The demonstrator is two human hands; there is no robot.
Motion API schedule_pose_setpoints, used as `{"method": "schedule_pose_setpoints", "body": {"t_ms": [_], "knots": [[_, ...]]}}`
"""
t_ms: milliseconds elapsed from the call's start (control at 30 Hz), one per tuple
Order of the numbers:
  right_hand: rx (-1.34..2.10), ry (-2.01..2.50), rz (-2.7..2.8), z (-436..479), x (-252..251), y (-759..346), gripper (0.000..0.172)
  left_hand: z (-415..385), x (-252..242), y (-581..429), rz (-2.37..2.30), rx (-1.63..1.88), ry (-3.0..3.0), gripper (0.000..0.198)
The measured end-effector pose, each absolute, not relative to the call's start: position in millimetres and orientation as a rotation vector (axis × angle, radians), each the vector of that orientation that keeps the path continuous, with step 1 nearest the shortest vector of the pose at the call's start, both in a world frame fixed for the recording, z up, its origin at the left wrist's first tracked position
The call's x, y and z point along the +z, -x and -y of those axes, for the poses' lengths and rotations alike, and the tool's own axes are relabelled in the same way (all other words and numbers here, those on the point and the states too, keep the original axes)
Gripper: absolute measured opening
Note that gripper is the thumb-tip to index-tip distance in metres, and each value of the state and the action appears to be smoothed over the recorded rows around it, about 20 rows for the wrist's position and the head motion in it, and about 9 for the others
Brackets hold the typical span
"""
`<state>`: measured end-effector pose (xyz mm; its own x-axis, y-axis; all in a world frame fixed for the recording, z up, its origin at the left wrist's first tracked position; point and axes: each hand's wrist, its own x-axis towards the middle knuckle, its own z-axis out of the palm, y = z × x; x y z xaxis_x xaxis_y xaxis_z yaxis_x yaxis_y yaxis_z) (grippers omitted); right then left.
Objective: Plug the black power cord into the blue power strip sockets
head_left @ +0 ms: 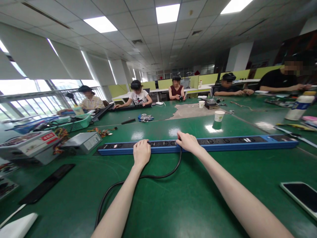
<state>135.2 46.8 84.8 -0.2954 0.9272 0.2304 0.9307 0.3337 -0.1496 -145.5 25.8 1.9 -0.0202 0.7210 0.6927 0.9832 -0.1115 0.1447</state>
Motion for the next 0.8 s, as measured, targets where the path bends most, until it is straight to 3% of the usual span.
{"method": "schedule_pose_setpoints", "body": {"t_ms": [300, 533, 800], "knots": [[-0.030, 1.642, 2.227, -44, 85, -136, 0.015, -27, 2, 143, 1.813, -0.887, 1.863, 0.035], [0.058, 1.516, 1.937, -37, 130, -144, 0.021, -29, 1, 142, 1.833, -0.843, 1.855, 0.035], [-0.261, 1.411, 1.739, -22, 175, -194, 0.032, -28, 4, 144, 1.811, -0.724, 1.881, 0.033]]}}
